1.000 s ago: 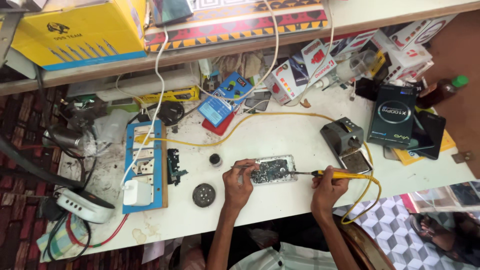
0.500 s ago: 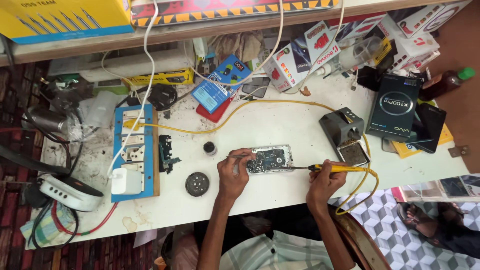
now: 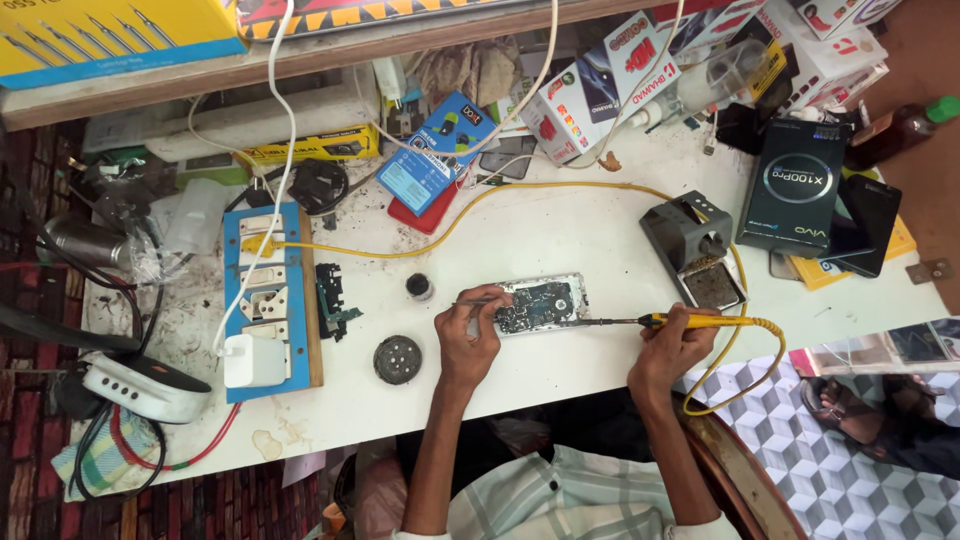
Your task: The person uses a soldering iron to work on a small circuit board placed on a white workbench. They hold the board steady with one hand while applying the soldering iron with the other, focusing on specific points on the board.
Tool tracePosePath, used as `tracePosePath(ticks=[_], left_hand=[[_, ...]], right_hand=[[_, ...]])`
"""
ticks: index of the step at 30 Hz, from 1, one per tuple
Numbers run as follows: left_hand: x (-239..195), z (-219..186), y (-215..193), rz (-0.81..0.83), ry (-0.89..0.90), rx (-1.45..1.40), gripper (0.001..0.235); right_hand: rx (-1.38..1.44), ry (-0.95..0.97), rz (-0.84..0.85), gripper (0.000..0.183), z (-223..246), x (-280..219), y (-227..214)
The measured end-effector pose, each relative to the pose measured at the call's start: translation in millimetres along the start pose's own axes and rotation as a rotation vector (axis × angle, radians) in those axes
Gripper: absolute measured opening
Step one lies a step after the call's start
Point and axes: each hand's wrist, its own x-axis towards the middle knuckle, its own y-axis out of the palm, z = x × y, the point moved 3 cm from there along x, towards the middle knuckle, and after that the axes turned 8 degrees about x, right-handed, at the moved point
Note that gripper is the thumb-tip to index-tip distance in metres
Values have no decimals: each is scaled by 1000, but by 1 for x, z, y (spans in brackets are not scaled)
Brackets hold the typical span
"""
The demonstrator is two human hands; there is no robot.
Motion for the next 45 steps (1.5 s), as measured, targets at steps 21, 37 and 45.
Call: tracePosePath(ticks=[21,37,45], left_hand=[[0,2,-1,3,18,8,19],[-2,1,0,-9,57,3,15],[-2,-1,-2,-7,59,10,19]], right_hand=[[38,-4,36,14,-8,-1,-1],[3,-5,67,13,-7,-3,-2],[-22,-93,61,12,4,-9,-1]])
